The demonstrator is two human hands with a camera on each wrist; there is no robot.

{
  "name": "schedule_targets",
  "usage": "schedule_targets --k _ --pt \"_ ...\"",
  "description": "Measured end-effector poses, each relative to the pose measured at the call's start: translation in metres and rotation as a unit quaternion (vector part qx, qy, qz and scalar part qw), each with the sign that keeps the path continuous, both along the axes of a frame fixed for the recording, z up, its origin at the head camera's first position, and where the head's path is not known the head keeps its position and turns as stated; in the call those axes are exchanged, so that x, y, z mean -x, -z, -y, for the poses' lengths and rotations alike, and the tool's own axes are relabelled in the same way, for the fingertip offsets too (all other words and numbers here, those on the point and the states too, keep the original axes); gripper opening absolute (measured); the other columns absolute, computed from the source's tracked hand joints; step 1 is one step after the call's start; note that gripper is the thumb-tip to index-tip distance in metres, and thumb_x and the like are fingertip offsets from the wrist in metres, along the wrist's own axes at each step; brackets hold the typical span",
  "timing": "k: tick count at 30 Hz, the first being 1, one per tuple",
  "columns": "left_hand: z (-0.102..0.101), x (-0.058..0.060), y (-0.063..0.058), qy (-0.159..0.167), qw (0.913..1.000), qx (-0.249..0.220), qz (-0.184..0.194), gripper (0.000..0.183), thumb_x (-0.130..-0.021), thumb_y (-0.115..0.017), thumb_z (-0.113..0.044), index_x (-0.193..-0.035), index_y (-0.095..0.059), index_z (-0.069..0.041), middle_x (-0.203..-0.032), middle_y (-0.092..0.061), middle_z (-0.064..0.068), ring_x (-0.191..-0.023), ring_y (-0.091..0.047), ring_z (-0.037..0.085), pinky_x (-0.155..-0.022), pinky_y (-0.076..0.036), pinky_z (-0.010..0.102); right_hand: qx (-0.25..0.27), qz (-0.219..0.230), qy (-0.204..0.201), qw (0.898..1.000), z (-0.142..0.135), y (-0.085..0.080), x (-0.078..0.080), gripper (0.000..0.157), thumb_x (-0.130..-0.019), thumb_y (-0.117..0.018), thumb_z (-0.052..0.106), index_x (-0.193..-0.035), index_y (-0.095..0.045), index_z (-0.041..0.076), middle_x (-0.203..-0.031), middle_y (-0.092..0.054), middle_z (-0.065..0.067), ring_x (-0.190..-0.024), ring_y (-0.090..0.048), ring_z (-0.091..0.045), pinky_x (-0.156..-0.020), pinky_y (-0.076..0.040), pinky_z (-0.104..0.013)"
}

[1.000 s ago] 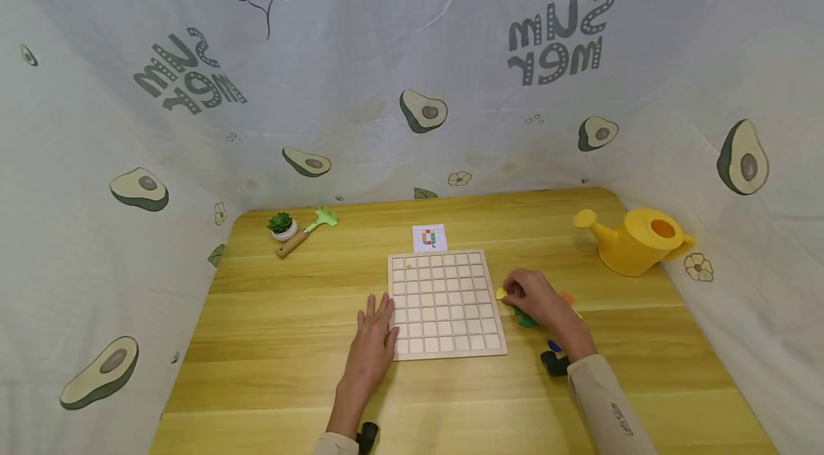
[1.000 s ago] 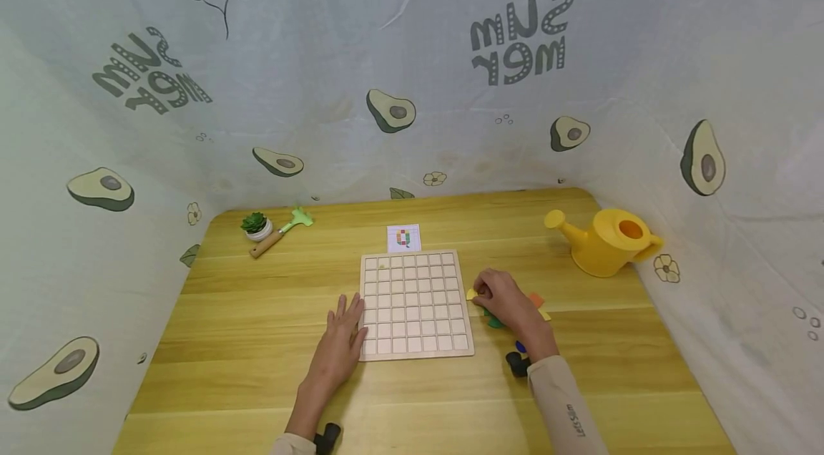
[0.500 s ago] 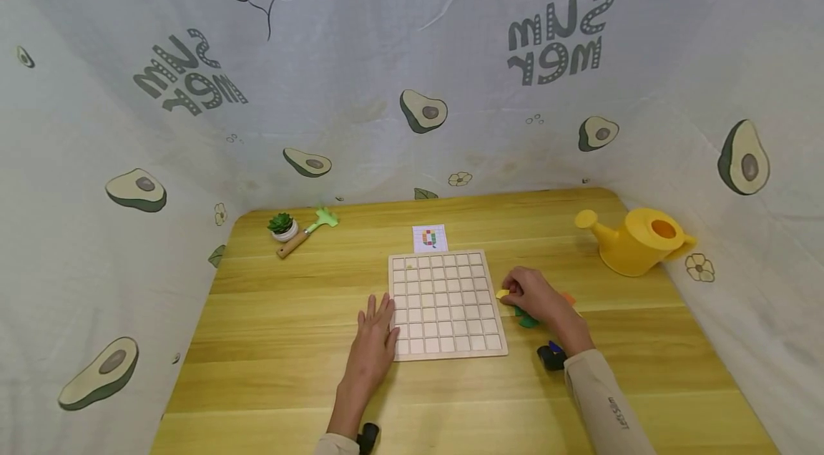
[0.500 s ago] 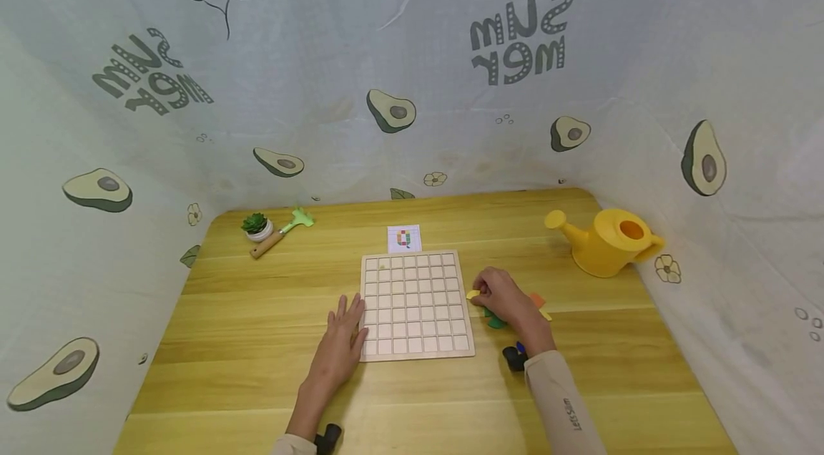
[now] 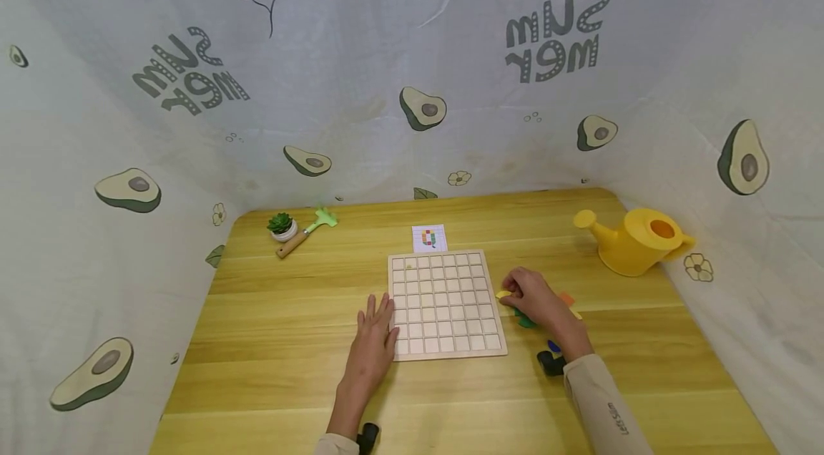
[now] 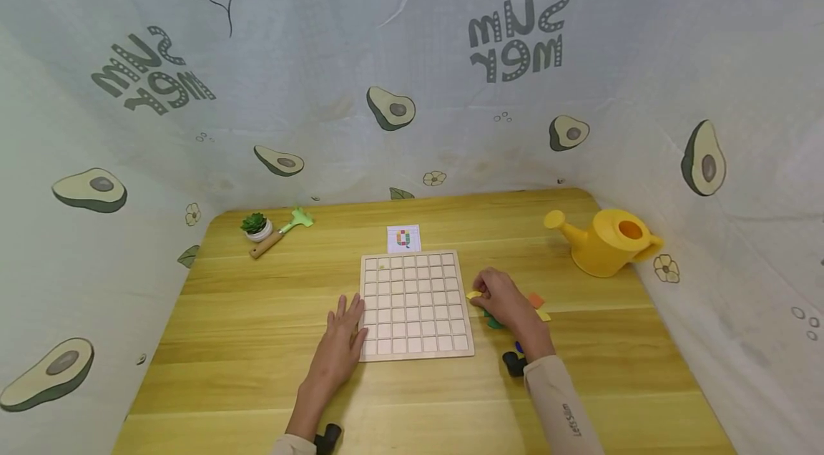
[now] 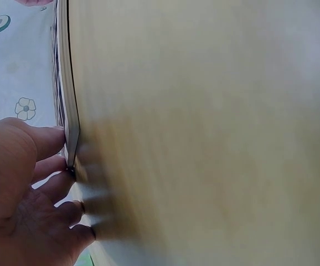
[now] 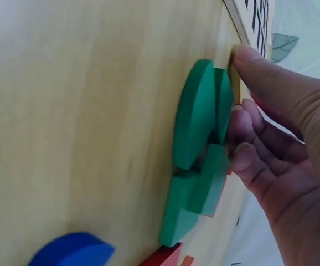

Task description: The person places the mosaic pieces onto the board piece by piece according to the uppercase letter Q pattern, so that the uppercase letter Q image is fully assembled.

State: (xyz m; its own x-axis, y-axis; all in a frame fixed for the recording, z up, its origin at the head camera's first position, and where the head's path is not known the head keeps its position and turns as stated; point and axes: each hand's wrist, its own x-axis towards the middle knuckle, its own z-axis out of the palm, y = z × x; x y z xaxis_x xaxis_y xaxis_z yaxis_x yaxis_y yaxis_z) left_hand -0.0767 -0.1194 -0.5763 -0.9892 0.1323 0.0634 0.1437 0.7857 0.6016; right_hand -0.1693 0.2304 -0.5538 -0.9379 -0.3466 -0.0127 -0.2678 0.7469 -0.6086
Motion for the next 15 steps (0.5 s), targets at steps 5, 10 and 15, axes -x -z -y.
schedule_targets --k 5,10,15 --pt "0.001 0.0 0.001 0.002 1.0 0.001 -0.001 0.056 -0.104 -0.069 -0.005 -0.157 -0.051 0.004 -0.169 -0.042 0.017 -0.161 -0.027 0.043 -0.13 -0.024 0.064 -0.005 -0.028 0.001 1.0 0.002 0.0 -0.004 0.015 -0.09 -0.085 -0.001 -0.099 -0.073 -0.003 -0.086 -0.066 -0.006 -0.075 -0.057 -0.013 -0.063 -0.053 -0.026" --pt "0.003 0.0 0.002 0.003 1.0 -0.001 -0.006 0.056 -0.104 -0.07 -0.004 -0.156 -0.052 0.004 -0.168 -0.043 0.018 -0.161 -0.027 0.044 -0.129 -0.025 0.065 -0.012 -0.053 -0.001 0.999 0.004 0.0 -0.009 0.015 -0.089 -0.084 -0.004 -0.099 -0.074 -0.002 -0.086 -0.066 -0.006 -0.074 -0.056 -0.013 -0.062 -0.053 -0.027" --pt "0.004 -0.001 0.003 0.005 1.0 -0.002 -0.008 0.056 -0.104 -0.07 -0.005 -0.156 -0.052 0.005 -0.168 -0.043 0.019 -0.161 -0.028 0.044 -0.129 -0.025 0.066 -0.017 -0.049 0.016 0.999 0.006 0.0 -0.013 0.016 -0.09 -0.084 -0.002 -0.103 -0.074 -0.001 -0.093 -0.07 -0.007 -0.08 -0.061 -0.016 -0.069 -0.057 -0.032"
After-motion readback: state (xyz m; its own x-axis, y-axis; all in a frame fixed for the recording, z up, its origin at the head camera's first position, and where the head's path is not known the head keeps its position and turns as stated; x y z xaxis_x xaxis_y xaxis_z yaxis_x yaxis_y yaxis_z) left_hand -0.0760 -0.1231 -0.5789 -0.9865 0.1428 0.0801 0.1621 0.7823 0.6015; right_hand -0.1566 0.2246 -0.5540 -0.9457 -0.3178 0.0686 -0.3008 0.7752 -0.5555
